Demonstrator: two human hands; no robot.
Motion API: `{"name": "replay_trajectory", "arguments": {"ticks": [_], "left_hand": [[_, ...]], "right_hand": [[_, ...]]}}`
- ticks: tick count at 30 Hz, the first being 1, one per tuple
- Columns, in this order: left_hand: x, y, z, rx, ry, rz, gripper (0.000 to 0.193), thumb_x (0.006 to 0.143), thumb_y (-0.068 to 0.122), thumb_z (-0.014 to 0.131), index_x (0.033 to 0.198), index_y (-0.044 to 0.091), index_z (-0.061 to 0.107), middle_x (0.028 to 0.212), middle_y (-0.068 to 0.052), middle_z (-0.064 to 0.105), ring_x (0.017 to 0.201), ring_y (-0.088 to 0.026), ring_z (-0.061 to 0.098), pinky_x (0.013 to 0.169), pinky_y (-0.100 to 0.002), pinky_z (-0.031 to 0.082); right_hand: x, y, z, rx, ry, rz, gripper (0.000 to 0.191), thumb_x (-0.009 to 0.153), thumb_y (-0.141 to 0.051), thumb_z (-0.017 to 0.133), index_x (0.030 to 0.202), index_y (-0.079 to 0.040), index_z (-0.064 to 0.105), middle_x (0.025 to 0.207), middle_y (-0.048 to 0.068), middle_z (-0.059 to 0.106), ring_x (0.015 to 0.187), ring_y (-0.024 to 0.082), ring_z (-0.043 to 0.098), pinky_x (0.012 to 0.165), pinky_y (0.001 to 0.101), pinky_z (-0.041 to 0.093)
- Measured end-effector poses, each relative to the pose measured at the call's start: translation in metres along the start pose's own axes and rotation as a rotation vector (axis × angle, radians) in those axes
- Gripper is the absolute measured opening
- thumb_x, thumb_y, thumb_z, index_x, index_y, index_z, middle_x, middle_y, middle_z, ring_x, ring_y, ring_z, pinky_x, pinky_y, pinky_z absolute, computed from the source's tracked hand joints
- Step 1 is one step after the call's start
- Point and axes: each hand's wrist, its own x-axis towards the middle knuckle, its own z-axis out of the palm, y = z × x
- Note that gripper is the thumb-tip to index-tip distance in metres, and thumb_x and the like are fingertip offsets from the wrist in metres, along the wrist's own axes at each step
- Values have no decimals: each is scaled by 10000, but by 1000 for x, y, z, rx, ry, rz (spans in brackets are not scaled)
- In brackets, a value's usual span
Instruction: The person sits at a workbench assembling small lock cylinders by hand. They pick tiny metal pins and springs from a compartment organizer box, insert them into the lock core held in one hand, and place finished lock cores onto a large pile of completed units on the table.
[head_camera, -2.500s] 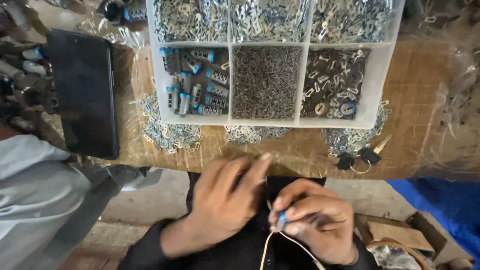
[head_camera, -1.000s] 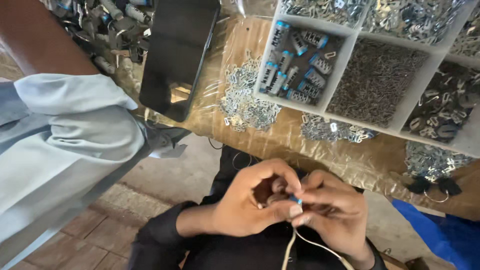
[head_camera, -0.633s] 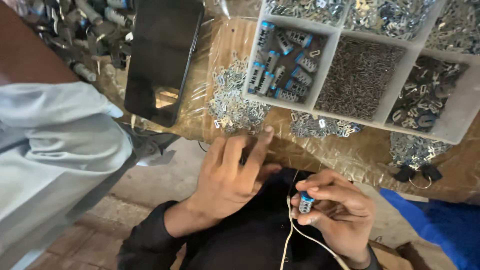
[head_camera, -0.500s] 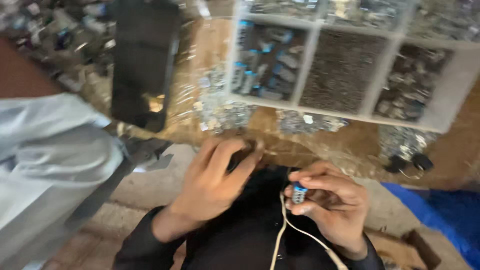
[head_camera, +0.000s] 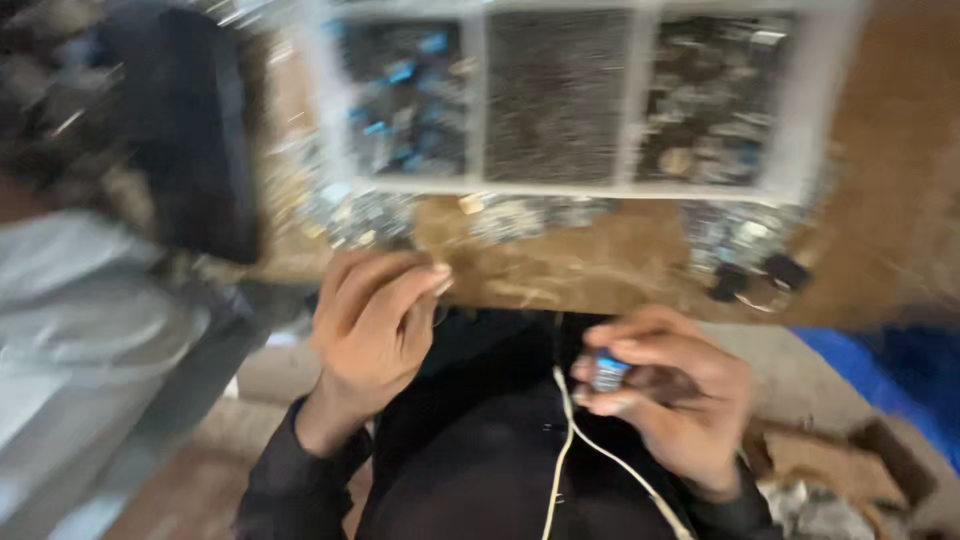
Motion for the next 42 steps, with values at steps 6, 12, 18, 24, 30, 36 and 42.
{"name": "replay_trajectory", "arguments": {"ticks": [6, 12, 18, 24, 30, 36, 42], "left_hand": [[-6, 4, -27, -114, -28, -14, 253, 865, -22, 811, 1084, 57, 711, 1055, -80, 701, 938, -286, 677, 828, -378, 559], [-1, -4, -25, -68, -52, 109, 275, 824, -1, 808, 1079, 70, 734, 1093, -80, 705, 997, -302, 660, 870, -394, 557], [0, 17, -22, -324, -81, -24, 255, 812, -47, 769, 1026, 79, 711, 1012, -71, 696, 918, -270, 683, 810, -377, 551], [14, 36, 9, -557, -106, 116, 256, 896, -11, 836, 1099, 36, 688, 1069, -87, 700, 931, -274, 689, 823, -359, 579], [34, 46, 9, -420, -38, 267, 240, 884, -30, 823, 1084, -1, 695, 1036, -107, 699, 886, -262, 696, 792, -362, 579], [33, 44, -1, -288, -145, 418, 290, 800, 71, 841, 1053, -8, 721, 977, -116, 658, 834, -259, 647, 724, -344, 567], [17, 51, 12, -925, -555, -333, 309, 874, 29, 814, 1162, 109, 735, 1009, -44, 578, 814, -178, 606, 691, -299, 504]], "right_hand": [[3, 3, -3, 5, 20, -39, 398, 874, 170, 742, 1244, 33, 693, 1217, 249, 649, 982, 289, 742, 776, 387, 702], [11, 3, 7, -3, -20, -16, 389, 883, 165, 751, 1245, 42, 682, 1206, 251, 649, 987, 298, 750, 785, 394, 705], [19, 1, 23, -36, 24, 11, 442, 839, 180, 761, 1250, 50, 666, 1257, 248, 640, 1018, 301, 749, 801, 374, 705], [18, -6, 28, -220, 23, -3, 396, 814, 140, 807, 1185, 53, 700, 1255, 229, 663, 1029, 243, 756, 843, 312, 690], [18, -6, 24, -270, 8, -68, 385, 810, 90, 838, 1172, 31, 720, 1256, 185, 652, 1083, 217, 739, 872, 281, 674], [16, -5, 19, -220, -14, -55, 380, 817, 75, 831, 1180, 43, 724, 1227, 182, 656, 1043, 192, 724, 857, 264, 657], [10, -11, -4, -181, -172, -90, 300, 837, 68, 837, 1123, 32, 752, 1161, 172, 679, 1021, 240, 754, 865, 310, 693]]}}
